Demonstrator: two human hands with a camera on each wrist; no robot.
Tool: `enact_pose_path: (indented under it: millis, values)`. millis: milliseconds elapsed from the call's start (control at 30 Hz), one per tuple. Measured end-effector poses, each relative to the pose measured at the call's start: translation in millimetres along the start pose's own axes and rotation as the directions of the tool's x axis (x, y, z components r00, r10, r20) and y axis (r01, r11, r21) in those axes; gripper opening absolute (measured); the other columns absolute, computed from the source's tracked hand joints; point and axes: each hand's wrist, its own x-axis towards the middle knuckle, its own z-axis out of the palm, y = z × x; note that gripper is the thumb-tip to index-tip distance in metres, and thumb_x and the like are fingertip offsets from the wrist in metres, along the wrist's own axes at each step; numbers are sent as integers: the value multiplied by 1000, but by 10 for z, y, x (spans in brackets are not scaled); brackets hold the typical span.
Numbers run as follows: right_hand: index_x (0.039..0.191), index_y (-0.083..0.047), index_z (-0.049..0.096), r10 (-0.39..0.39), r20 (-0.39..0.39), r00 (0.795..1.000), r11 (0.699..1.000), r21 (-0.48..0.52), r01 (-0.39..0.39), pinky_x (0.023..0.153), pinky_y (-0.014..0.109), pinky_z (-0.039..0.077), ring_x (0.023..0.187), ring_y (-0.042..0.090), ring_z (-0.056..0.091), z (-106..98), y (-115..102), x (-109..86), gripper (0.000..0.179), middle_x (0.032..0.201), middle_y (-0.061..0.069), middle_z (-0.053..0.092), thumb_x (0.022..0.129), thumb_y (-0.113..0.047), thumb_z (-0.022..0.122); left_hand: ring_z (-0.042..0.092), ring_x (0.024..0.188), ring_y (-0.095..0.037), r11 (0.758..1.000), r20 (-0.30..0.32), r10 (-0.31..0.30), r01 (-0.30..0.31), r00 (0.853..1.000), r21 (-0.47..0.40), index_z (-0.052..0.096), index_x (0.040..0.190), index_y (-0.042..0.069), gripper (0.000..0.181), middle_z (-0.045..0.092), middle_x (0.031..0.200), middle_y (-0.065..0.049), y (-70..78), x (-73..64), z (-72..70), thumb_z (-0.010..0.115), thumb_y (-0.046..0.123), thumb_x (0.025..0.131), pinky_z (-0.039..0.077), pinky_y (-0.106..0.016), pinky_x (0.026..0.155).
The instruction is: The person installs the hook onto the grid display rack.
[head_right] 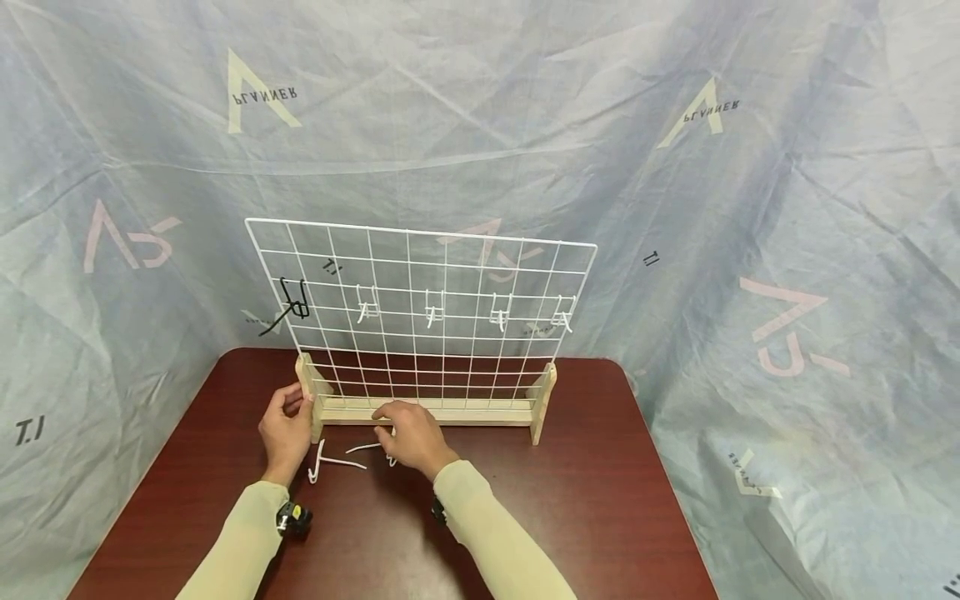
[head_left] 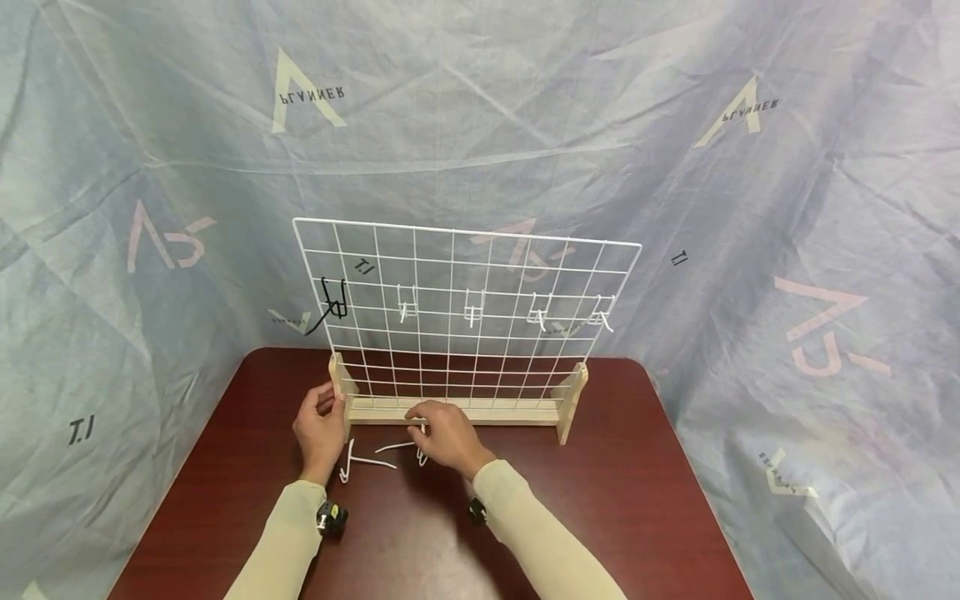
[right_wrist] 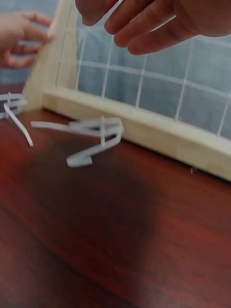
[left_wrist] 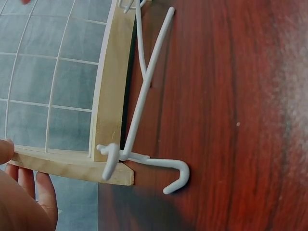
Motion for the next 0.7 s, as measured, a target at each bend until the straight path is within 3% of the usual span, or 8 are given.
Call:
enact_pose_path:
  millis: [233, 333, 533, 700]
  values:
    - [117, -21, 78, -11, 146, 989, 999, -40, 17, 87, 21, 59, 99, 6, 73, 136, 142, -42, 20, 118, -8, 78, 97, -19, 75, 64, 93, 2, 1000, -2, -16, 16, 1000, 21, 74, 122, 6, 28, 77, 114, -19, -12, -16, 1, 77, 4, 94, 49, -1, 78]
    - [115, -22, 78, -30, 170, 985, 999, -40, 38, 90, 22, 59, 103, 5, 72, 177, 174, -47, 21, 117, -10, 78, 96, -16, 75, 65, 92, -1, 1000, -2, -11, 11, 1000, 10, 74, 121, 4, 27, 77, 113, -20, -6, -18, 2, 77, 3, 94, 49, 0, 77]
    - [114, -24, 79, -81, 213, 974, 995, -45, 92, 99, 24, 57, 116, 7, 69, 267, 225, -40, 22, 117, -14, 76, 95, -14, 75, 73, 94, -22, 1000, -8, 11, -11, 1000, 8, 75, 119, 3, 26, 78, 111, -20, 3, -15, 3, 77, 4, 94, 49, 0, 76]
    - [116, -23, 79, -61, 259, 964, 995, -62, 79, 100, 26, 57, 116, 9, 69, 328, 243, -33, 22, 117, -12, 75, 95, -16, 75, 71, 93, -15, 1000, -6, 5, -5, 1000, 10, 75, 120, 4, 26, 78, 112, -20, -8, -12, 3, 77, 4, 94, 49, 0, 77]
